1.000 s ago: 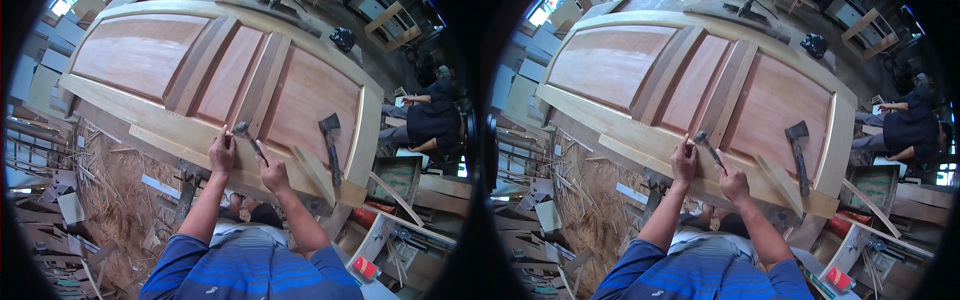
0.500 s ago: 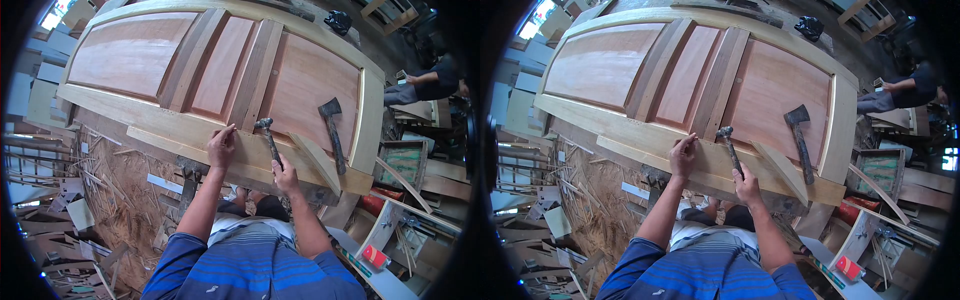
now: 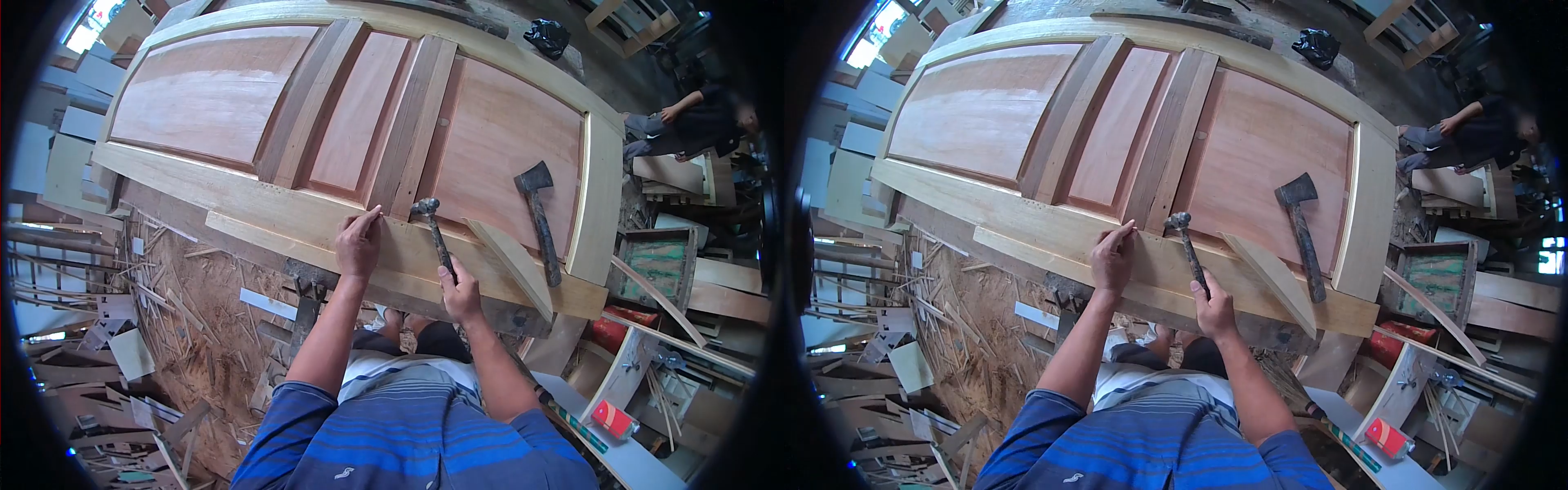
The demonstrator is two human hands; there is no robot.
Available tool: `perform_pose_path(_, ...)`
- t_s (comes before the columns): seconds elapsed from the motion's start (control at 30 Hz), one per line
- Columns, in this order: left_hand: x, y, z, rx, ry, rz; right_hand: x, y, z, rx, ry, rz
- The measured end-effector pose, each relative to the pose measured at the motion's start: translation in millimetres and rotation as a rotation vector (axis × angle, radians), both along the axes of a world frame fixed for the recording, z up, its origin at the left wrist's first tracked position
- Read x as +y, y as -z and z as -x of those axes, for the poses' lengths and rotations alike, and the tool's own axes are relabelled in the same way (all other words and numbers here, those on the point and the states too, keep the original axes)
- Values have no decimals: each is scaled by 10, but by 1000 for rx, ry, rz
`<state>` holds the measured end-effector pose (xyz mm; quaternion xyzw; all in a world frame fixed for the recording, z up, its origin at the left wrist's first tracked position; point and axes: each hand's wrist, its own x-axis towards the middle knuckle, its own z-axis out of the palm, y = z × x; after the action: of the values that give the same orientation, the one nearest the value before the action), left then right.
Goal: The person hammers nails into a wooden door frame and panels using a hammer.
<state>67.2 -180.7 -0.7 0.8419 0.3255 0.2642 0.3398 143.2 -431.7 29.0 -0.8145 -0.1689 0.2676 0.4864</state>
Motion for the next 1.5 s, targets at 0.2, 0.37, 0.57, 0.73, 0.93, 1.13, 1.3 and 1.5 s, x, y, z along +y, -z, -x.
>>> perform_pose_path(0.2, 11, 19, -19, -3, 49, -133, 120, -271, 2, -109, -72, 7)
perform_pose_path(0.37, 5, -29, -19, 30, 50, -113, 202, -413, 8, -256, -130, -14)
perform_pose_path(0.57, -2, -26, -14, 46, 36, -97, 250, -387, -4, -429, -223, -3)
perform_pose_path(0.73, 1, 33, -10, 34, 27, -87, 273, -518, -62, -409, -254, 28)
perform_pose_path(0.93, -4, 4, -7, 58, 29, -54, 236, -494, 21, -511, -187, -120)
perform_pose_path(1.13, 16, 44, -4, 52, 37, -35, 268, -588, -64, -482, -223, -75)
perform_pose_path(1.3, 7, -49, -17, 59, 46, -64, 285, -338, -96, -436, -251, 118)
perform_pose_path(1.5, 17, -63, -9, 32, 93, -138, -3, -131, -29, -346, -87, 100)
